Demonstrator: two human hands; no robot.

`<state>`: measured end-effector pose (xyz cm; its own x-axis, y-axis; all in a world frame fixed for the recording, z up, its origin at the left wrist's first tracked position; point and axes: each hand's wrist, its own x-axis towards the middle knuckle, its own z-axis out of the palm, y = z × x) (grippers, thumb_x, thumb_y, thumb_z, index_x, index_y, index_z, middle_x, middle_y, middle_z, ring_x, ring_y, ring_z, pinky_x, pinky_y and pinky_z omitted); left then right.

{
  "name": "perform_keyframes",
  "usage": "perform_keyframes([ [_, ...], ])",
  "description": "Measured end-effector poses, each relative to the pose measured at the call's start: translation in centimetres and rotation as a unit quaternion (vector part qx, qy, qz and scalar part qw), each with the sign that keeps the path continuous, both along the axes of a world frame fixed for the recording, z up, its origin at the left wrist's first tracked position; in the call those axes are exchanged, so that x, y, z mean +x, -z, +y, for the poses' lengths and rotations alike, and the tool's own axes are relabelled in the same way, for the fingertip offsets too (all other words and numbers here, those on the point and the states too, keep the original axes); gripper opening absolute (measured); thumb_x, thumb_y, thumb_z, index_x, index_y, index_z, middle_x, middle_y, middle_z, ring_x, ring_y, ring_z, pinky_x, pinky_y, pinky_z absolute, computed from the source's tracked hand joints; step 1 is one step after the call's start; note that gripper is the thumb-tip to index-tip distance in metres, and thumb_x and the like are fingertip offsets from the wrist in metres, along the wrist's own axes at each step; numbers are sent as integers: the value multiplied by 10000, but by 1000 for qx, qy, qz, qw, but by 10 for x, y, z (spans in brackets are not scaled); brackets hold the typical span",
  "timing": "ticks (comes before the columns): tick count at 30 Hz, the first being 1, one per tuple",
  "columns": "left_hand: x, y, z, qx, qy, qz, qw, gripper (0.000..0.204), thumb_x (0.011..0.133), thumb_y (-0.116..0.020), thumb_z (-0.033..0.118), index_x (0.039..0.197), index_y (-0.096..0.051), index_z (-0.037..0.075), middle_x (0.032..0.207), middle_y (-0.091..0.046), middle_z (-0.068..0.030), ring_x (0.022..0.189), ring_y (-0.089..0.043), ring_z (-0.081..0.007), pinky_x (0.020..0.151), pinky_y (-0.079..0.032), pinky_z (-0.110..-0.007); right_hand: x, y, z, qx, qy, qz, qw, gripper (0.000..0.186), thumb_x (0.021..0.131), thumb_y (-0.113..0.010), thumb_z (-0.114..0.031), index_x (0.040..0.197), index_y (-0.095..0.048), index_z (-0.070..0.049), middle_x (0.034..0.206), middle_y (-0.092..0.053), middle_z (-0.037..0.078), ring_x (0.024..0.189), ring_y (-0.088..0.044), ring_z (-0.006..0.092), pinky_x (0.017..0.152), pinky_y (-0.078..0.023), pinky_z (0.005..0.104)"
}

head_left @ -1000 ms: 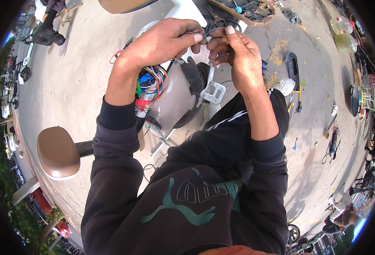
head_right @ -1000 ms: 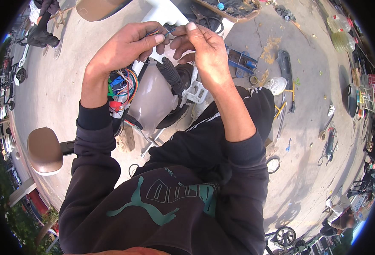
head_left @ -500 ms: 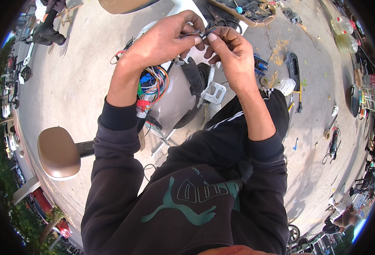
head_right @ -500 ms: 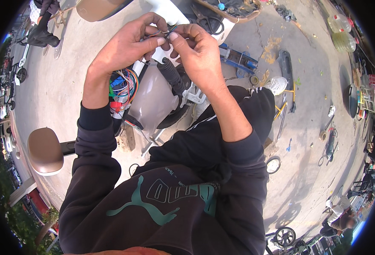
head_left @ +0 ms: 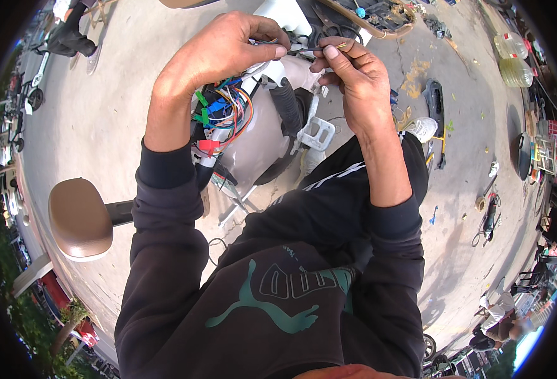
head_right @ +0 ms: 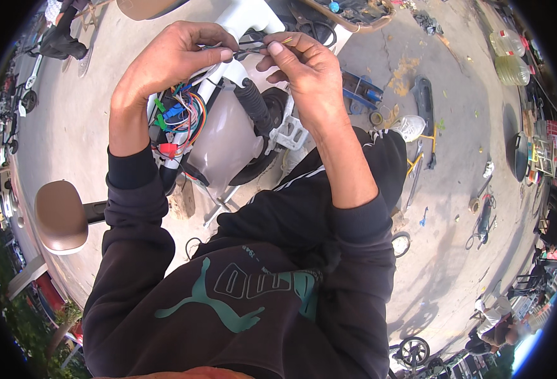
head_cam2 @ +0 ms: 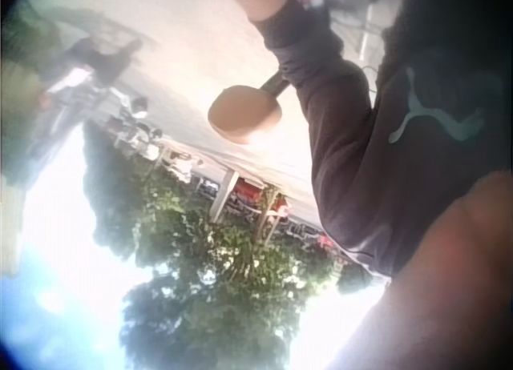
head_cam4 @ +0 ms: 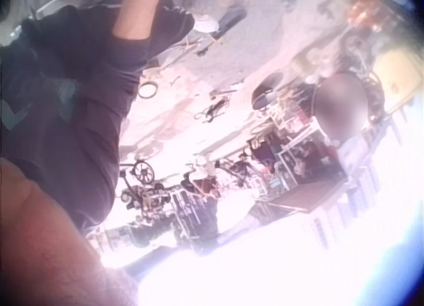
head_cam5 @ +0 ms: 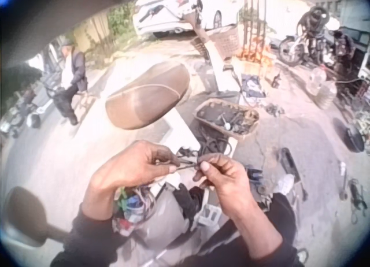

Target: The person works on the exposed wiring of a scooter's handlebar assembly. They strip wire insulation with pliers, twist exposed conductors together, and wrap connections with electrical tape. The scooter remains stationary on a stand while the person manipulates the wires and tools throughout the clip.

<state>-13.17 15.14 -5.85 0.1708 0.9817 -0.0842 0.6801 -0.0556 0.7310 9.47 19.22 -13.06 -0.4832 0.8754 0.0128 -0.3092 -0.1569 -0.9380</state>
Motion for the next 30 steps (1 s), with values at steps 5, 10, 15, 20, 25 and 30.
perform_keyframes([
  [5, -8, 16, -1, 5, 27, -26, 999, 280, 967, -717, 184, 1136, -739, -38, 909, -725, -66, 786, -606, -82, 684, -477, -244, -8, 9, 3, -18, -24, 51, 998, 196, 1015, -672, -159, 1147, -712, -20, 1009, -737, 66, 894, -709, 152, 744, -552, 279],
  [10, -11, 20, 1, -49, -1, -61, 997, 284, 950, -748, 208, 1077, -756, -47, 812, -681, -28, 741, -558, -60, 633, -428, -233, -14, 20, 5, -65, -30, 62, 995, 217, 1009, -678, -169, 1162, -700, -16, 1018, -738, 70, 882, -711, 161, 736, -565, 290],
  [15, -6, 12, 5, -63, -16, -34, 997, 231, 895, -754, 149, 1046, -769, -25, 843, -750, -88, 753, -656, -132, 705, -512, -298, -15, 38, 10, -164, -83, 103, 978, 324, 994, -696, -214, 1253, -647, -24, 1062, -733, 88, 867, -714, 167, 736, -574, 295],
  [20, -3, 17, 8, -39, -12, -26, 999, 251, 850, -782, 165, 1026, -785, -13, 841, -776, -130, 725, -677, -136, 702, -543, -319, -20, 31, 2, 125, 166, -87, 974, 392, 935, -730, -177, 1281, -623, -28, 1001, -696, 97, 986, -679, 186, 794, -562, 323],
  [25, -3, 15, 6, -36, -18, 3, 999, 255, 850, -776, 184, 1029, -791, 3, 822, -772, -129, 713, -683, -141, 697, -545, -325, -14, -7, 3, 595, 200, -326, 707, 258, 843, -786, -79, 1098, -759, -105, 1041, -704, 33, 1015, -639, 232, 854, -539, 344],
  [30, 4, 0, 2, -60, -15, 38, 997, 239, 841, -766, 203, 1004, -798, 31, 779, -752, -159, 677, -702, -202, 675, -549, -362, -18, 12, 3, 618, 149, -321, 702, 186, 783, -806, -48, 961, -769, -84, 877, -682, 44, 870, -651, 261, 789, -537, 369],
])
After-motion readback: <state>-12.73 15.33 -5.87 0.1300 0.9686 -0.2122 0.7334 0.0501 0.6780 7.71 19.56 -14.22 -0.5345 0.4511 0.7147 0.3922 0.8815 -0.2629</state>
